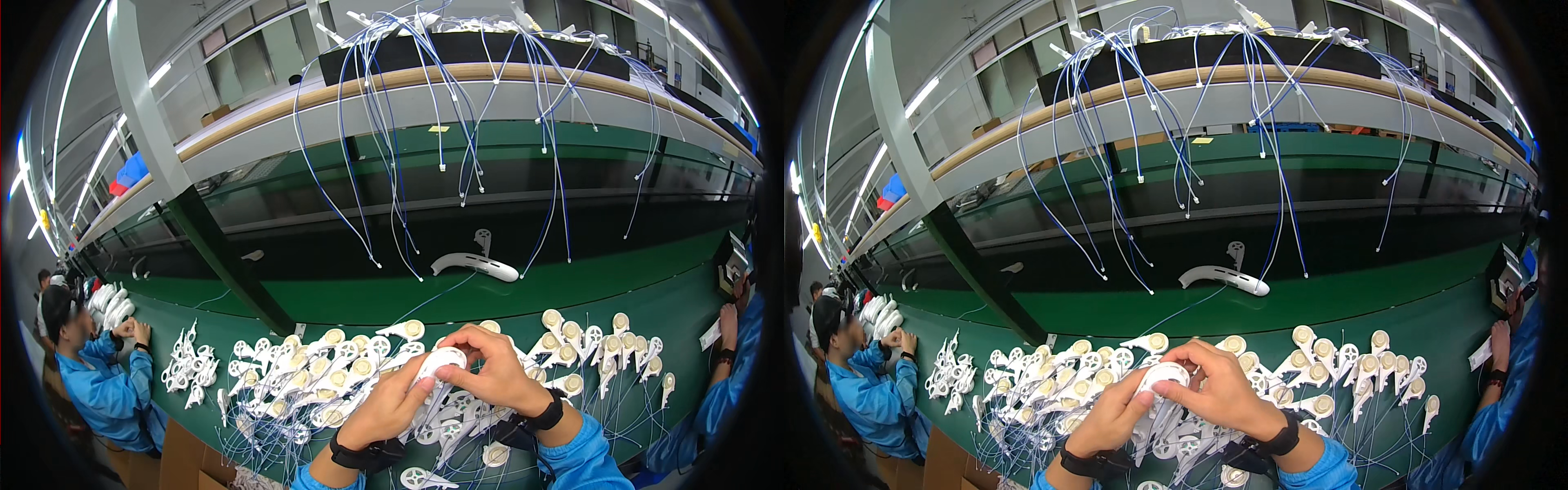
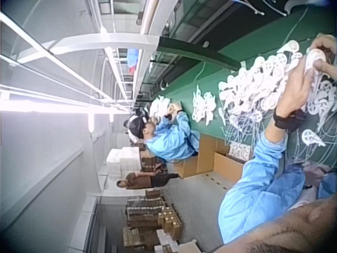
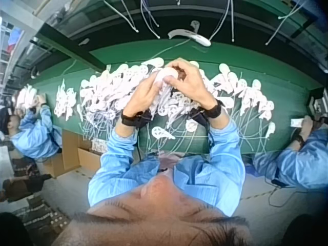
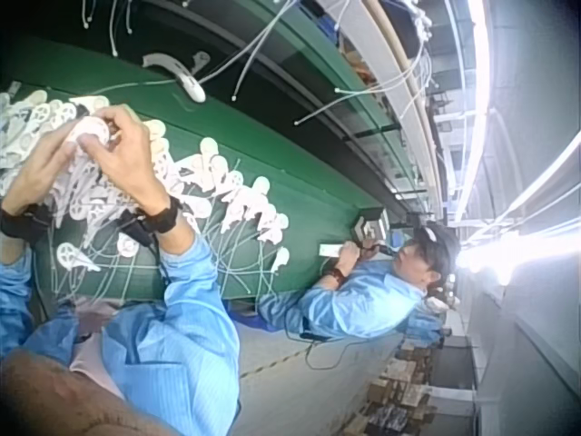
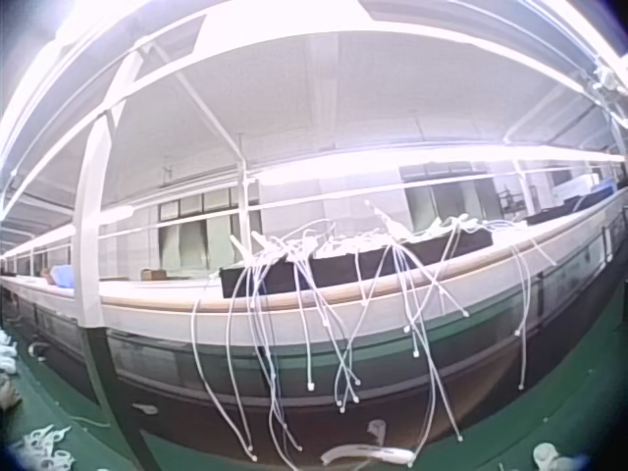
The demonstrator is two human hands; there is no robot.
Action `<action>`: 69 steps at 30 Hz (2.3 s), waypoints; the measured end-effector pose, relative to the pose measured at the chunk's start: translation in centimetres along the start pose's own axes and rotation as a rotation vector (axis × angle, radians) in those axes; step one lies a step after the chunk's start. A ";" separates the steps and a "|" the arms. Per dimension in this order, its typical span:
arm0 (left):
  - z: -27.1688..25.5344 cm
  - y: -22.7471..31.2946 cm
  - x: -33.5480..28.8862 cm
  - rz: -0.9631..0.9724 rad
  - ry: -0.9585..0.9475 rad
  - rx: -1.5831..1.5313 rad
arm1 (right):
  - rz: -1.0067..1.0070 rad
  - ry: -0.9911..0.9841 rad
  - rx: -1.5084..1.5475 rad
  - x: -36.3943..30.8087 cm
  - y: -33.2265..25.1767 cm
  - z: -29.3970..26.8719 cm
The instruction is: The worker is assembling small white electronic parts with attached blue and green wires at a long factory workbench.
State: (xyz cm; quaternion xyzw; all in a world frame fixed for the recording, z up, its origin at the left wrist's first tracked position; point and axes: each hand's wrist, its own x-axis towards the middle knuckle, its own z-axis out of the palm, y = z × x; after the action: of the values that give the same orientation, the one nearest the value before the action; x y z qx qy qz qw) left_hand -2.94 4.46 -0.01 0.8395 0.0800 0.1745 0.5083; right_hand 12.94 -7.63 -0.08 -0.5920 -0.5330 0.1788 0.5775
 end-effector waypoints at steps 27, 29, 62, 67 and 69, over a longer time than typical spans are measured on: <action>0.3 -1.2 0.1 -0.091 -0.028 -0.304 | 0.196 -0.029 0.366 0.1 0.9 0.2; 0.6 -1.4 0.1 -0.085 -0.010 -0.277 | 0.050 0.079 0.074 0.4 0.2 0.2; 1.4 -1.5 0.4 -0.016 0.123 -0.314 | -0.116 0.231 -0.157 -0.3 0.1 1.1; 0.7 -1.3 0.4 -0.135 0.109 -0.741 | -0.021 0.249 0.118 0.2 1.1 0.0; 0.4 -1.2 0.4 -0.144 0.094 -0.763 | -0.032 0.259 0.072 0.3 1.3 -0.3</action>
State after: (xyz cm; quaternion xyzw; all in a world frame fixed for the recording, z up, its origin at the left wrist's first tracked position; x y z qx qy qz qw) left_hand -2.42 4.83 -1.14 0.5734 0.0915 0.1939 0.7907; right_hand 13.88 -7.23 -0.97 -0.5805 -0.4567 0.1108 0.6649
